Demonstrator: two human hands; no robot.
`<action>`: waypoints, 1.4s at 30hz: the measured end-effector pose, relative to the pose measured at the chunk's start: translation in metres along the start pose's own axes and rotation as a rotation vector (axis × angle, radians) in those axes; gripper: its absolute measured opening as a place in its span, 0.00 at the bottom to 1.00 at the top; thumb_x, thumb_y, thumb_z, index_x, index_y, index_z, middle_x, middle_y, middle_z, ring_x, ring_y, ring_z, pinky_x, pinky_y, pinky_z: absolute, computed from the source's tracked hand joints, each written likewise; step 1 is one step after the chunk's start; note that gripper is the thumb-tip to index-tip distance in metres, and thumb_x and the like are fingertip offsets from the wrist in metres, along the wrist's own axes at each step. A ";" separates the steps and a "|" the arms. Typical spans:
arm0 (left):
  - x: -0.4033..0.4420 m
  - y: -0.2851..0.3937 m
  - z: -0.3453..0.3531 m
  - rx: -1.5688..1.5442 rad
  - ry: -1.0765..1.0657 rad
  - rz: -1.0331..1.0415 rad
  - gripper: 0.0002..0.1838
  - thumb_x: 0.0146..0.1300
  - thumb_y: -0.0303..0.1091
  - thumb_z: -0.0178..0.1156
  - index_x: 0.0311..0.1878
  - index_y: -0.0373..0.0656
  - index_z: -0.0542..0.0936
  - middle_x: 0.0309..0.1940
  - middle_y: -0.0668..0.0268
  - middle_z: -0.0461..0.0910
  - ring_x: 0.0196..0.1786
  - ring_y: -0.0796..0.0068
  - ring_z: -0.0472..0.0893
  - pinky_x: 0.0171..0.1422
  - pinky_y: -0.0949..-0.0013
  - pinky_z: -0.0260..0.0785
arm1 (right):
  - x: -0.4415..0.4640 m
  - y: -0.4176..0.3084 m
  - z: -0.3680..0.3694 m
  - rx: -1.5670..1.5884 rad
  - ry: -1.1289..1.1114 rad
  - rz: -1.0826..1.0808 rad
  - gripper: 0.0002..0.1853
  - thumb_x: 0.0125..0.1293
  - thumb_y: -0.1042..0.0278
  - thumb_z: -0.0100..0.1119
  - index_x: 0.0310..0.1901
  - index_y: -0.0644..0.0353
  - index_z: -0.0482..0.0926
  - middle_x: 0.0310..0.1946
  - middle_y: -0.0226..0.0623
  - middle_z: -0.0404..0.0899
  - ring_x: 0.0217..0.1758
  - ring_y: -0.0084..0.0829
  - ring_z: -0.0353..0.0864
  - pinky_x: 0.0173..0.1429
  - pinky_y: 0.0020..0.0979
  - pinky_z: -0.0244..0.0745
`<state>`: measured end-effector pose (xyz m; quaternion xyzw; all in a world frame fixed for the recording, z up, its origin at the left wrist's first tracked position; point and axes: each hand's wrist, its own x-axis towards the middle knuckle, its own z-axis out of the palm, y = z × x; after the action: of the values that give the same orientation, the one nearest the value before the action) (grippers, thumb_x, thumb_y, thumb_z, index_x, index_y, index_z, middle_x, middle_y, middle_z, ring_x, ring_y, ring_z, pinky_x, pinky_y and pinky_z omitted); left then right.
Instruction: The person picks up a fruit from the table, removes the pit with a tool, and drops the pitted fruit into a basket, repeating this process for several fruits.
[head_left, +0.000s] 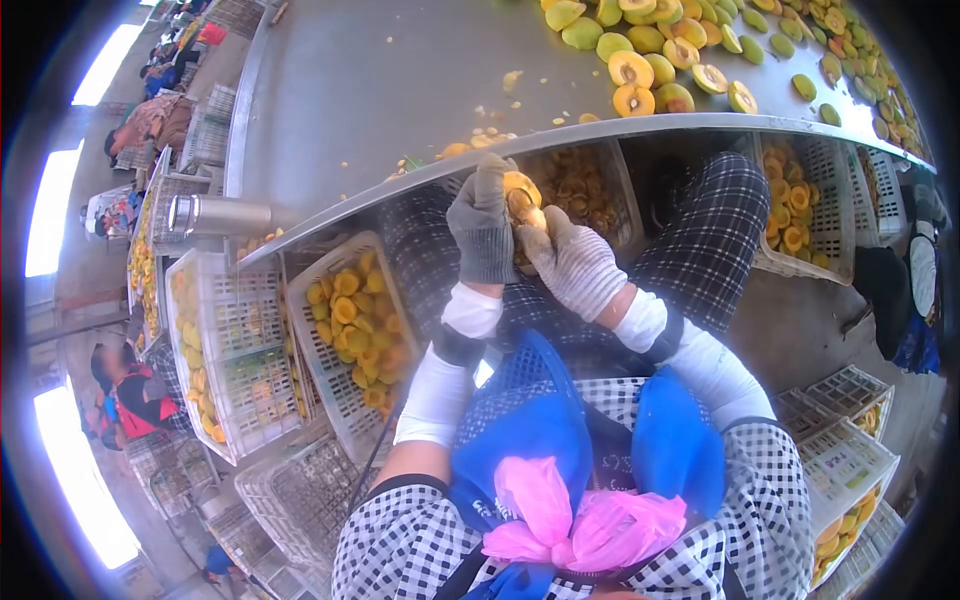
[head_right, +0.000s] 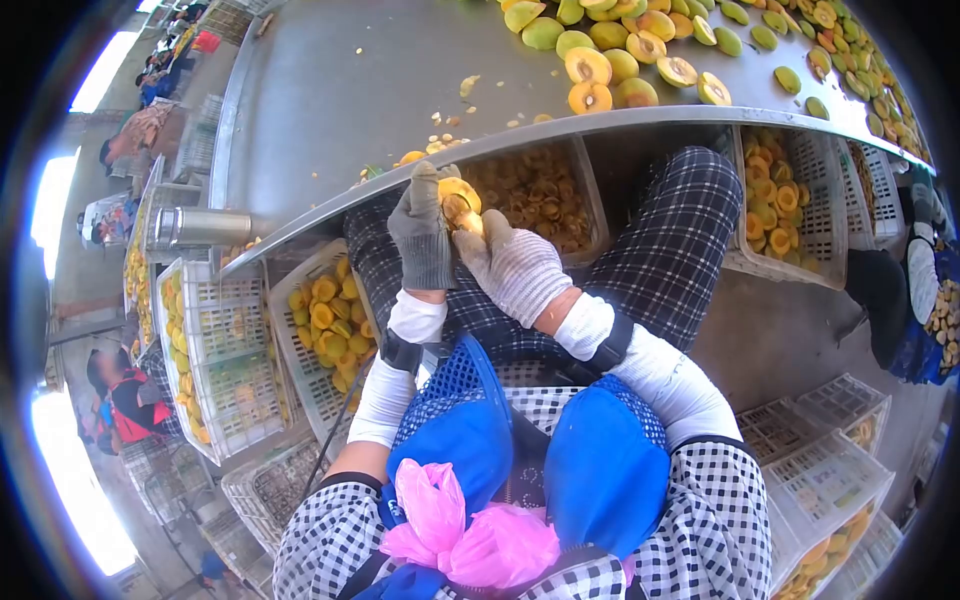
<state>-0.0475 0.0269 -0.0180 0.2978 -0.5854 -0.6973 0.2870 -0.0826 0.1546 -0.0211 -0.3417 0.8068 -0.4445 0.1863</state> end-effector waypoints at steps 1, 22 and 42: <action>-0.001 0.001 0.003 0.002 0.000 -0.005 0.24 0.68 0.51 0.58 0.43 0.33 0.82 0.36 0.64 0.83 0.37 0.78 0.82 0.43 0.77 0.76 | 0.000 0.003 0.001 0.002 -0.002 0.005 0.18 0.70 0.51 0.52 0.40 0.61 0.71 0.23 0.50 0.79 0.26 0.49 0.81 0.27 0.41 0.75; -0.010 0.017 -0.008 -0.015 -0.085 0.121 0.24 0.70 0.49 0.55 0.43 0.33 0.82 0.39 0.59 0.84 0.41 0.72 0.82 0.49 0.73 0.75 | -0.003 -0.018 -0.013 1.379 -0.726 0.557 0.25 0.69 0.36 0.46 0.27 0.50 0.67 0.11 0.23 0.57 0.09 0.18 0.53 0.11 0.22 0.50; 0.006 0.014 -0.033 -0.109 0.099 -0.132 0.31 0.67 0.61 0.51 0.50 0.38 0.77 0.34 0.64 0.81 0.22 0.74 0.80 0.18 0.81 0.68 | 0.004 0.017 0.005 0.840 -0.248 0.176 0.18 0.68 0.52 0.58 0.42 0.62 0.79 0.31 0.28 0.79 0.37 0.22 0.76 0.39 0.27 0.72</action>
<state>-0.0261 -0.0007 -0.0087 0.3539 -0.5109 -0.7299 0.2846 -0.0889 0.1550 -0.0381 -0.2171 0.5539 -0.6718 0.4413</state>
